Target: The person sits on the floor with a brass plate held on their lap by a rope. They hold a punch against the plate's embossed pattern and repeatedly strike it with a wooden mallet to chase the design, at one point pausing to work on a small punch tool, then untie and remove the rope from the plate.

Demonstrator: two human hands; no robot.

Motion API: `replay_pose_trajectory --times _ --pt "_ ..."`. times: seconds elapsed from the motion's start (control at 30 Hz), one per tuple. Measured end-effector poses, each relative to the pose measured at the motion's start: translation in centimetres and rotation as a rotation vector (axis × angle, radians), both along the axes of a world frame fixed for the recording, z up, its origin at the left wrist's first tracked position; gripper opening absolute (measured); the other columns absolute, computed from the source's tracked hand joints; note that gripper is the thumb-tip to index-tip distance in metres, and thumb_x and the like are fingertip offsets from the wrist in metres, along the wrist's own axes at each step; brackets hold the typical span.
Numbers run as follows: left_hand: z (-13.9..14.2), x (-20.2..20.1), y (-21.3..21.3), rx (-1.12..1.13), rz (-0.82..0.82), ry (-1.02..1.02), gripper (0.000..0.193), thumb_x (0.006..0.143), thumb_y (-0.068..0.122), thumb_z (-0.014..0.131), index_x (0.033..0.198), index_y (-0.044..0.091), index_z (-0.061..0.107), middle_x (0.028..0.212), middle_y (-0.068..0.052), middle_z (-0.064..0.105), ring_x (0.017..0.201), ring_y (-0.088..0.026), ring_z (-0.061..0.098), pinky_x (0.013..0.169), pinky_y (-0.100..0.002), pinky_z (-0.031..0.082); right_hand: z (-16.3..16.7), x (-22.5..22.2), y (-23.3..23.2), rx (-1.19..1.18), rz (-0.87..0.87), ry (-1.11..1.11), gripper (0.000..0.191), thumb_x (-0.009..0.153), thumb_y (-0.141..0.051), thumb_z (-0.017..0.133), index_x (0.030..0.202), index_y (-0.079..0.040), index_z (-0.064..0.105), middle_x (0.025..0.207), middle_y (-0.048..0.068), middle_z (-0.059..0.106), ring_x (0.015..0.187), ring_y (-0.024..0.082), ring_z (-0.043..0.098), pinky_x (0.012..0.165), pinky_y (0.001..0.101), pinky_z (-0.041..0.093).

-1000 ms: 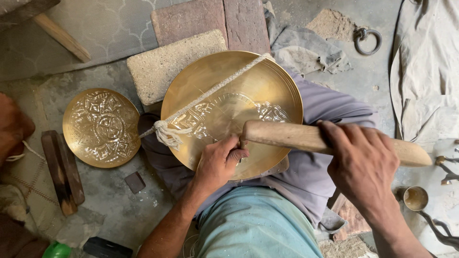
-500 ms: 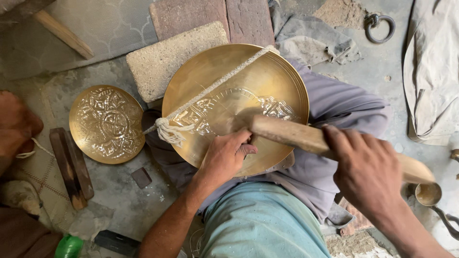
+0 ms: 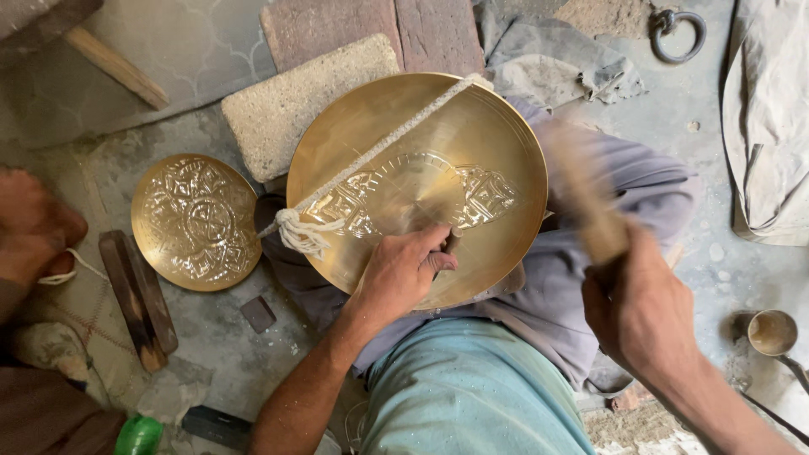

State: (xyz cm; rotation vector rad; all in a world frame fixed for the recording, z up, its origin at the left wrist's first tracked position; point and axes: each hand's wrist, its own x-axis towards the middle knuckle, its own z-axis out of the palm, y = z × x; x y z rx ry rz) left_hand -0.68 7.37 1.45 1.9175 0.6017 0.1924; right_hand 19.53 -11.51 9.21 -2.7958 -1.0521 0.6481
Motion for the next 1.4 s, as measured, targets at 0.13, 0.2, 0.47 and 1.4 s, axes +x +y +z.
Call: replay_pose_trajectory --times 0.13,0.2,0.47,1.4 --pt "0.1 0.0 0.0 -0.029 0.012 -0.023 0.018 0.090 0.015 0.073 0.101 0.006 0.061 0.086 -0.012 0.072 0.083 -0.035 0.072 0.064 -0.043 0.053 -0.2 0.1 -0.6 0.159 0.251 -0.139 0.049 0.089 -0.001 0.060 0.138 -0.008 0.060 0.104 0.017 0.070 0.087 0.037 0.068 0.076 0.0485 0.053" --pt "0.1 0.0 0.2 -0.030 -0.013 0.011 0.020 0.091 0.016 0.073 0.101 0.006 0.059 0.085 -0.011 0.073 0.082 -0.035 0.072 0.064 -0.043 0.052 -0.6 0.1 -0.9 0.177 0.063 -0.043 0.051 0.089 -0.006 0.064 0.139 -0.004 0.055 0.100 0.020 0.069 0.086 0.040 0.068 0.075 0.0496 0.053" --pt "0.3 0.0 0.4 -0.014 -0.043 0.024 0.021 0.090 0.015 0.073 0.106 0.008 0.062 0.085 -0.012 0.073 0.081 -0.035 0.072 0.063 -0.044 0.052 -1.1 -0.3 -2.0 0.234 -0.141 0.106 0.057 0.085 -0.017 0.070 0.138 -0.004 0.053 0.084 0.020 0.068 0.071 0.038 0.069 0.067 0.0516 0.054" --pt "0.3 0.3 0.7 -0.101 -0.139 0.059 0.018 0.092 -0.004 0.061 0.109 0.001 0.061 0.088 -0.016 0.074 0.087 -0.026 0.079 0.067 -0.039 0.058 -1.5 -2.4 -3.9 0.008 -0.039 0.024 0.055 0.094 -0.017 0.068 0.140 0.004 0.046 0.091 0.019 0.069 0.076 0.035 0.068 0.069 0.0445 0.054"
